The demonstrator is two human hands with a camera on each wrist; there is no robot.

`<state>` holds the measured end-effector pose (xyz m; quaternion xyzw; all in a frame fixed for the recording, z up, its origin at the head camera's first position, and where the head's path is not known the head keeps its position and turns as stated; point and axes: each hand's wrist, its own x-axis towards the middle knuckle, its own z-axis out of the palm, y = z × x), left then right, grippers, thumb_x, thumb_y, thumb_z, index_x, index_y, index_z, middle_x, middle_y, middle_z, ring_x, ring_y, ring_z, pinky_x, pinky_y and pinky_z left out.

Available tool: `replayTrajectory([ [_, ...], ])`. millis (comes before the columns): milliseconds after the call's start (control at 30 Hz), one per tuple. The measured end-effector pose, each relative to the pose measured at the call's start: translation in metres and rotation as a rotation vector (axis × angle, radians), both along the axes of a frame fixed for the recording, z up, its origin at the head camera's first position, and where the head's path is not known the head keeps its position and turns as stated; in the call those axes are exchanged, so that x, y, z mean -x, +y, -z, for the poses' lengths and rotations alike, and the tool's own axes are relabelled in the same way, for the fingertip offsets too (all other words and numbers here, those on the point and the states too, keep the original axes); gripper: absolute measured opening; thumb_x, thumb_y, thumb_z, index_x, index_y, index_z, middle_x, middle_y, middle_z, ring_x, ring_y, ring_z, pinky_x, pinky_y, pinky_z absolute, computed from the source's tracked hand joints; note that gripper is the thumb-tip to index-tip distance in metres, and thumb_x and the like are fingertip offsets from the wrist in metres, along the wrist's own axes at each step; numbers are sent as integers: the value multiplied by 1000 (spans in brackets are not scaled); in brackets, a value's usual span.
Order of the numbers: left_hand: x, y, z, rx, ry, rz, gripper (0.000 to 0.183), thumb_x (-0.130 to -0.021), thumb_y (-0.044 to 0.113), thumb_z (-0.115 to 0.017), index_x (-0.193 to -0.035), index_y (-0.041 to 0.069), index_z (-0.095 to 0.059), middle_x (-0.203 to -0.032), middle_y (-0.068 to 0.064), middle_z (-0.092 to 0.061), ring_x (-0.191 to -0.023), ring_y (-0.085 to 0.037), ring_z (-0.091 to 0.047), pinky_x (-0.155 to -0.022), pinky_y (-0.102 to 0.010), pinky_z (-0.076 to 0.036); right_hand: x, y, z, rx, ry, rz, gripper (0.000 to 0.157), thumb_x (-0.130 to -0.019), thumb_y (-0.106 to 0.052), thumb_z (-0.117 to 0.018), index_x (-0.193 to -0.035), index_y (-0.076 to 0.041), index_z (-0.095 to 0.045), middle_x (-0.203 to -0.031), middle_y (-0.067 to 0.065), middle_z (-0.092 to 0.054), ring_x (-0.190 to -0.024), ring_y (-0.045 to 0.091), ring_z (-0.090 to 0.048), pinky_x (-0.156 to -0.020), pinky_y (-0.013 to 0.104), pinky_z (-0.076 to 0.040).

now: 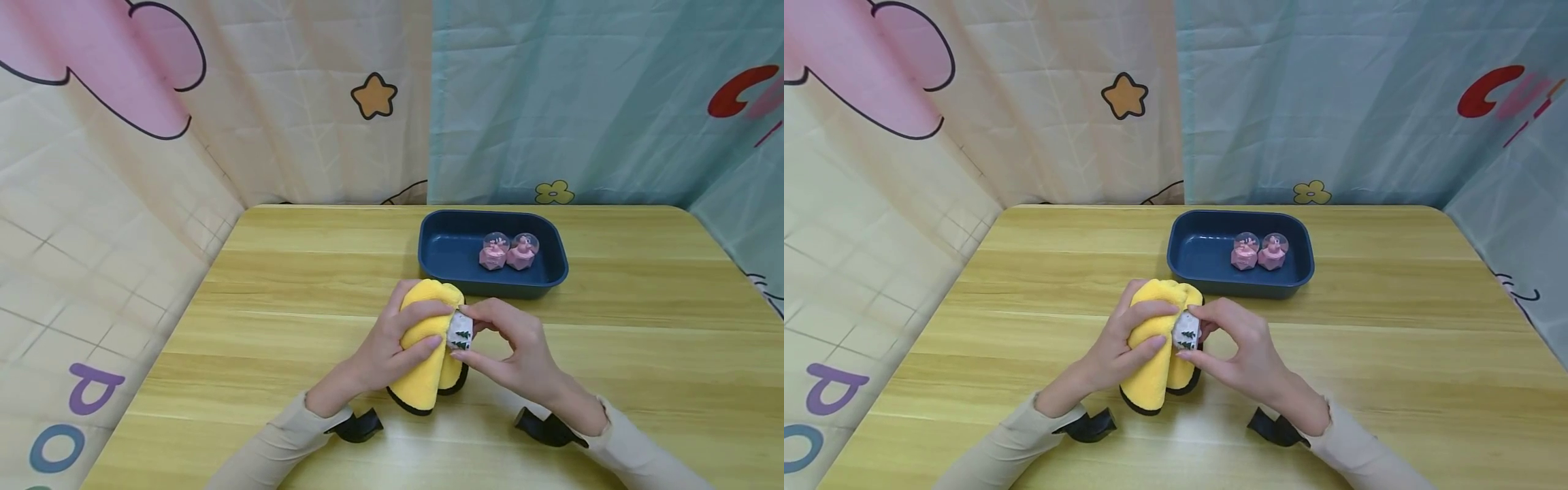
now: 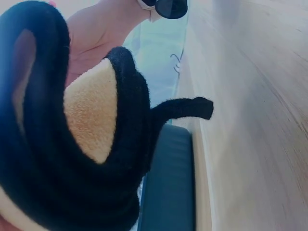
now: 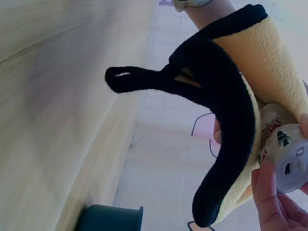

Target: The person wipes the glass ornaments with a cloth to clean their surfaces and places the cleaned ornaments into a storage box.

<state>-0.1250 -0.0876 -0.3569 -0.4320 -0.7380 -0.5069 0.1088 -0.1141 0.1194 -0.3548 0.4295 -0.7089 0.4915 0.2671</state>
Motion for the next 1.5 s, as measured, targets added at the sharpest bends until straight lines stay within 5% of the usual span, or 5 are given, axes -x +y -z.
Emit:
replayTrajectory([
  [233, 0, 0, -1, -22, -16, 35, 25, -95, 25, -52, -118, 16, -52, -125, -15, -39, -110, -23, -45, -82, -27, -49, 2, 1, -1, -62, 235, 80, 43, -84, -31, -69, -99, 9, -63, -91, 16, -63, -80, 12, -59, -77, 13, -50],
  [433, 0, 1, -2, -51, -26, 50, 27, -96, 29, -48, -118, 15, -51, -123, -15, -40, -110, -23, -45, -81, -27, -48, 4, 0, -3, -81, 343, 57, 34, -88, -26, -65, -99, 6, -64, -94, 21, -61, -88, 21, -59, -92, 15, -48],
  [867, 0, 1, -2, -48, -117, 54, 27, -98, 29, -45, -120, 14, -50, -122, -13, -42, -106, -21, -45, -80, -27, -46, 8, 0, -10, -138, 584, 90, 14, -93, -13, -57, -92, -3, -68, -90, 23, -65, -82, 30, -62, -94, 27, -50],
  [1267, -2, 2, 1, -44, -163, 17, 27, -98, 26, -44, -122, 15, -49, -122, -12, -43, -102, -20, -47, -78, -26, -47, 8, 3, -6, -200, 549, 108, 17, -93, -17, -57, -99, -4, -66, -96, 22, -65, -86, 29, -62, -93, 27, -51],
  [1500, -3, 4, 3, -30, -115, -19, 28, -99, 28, -40, -123, 14, -48, -121, -13, -43, -101, -20, -48, -79, -26, -48, 7, 5, -5, -195, 478, 85, 25, -92, -23, -58, -97, 0, -66, -96, 20, -63, -85, 25, -61, -93, 21, -49],
])
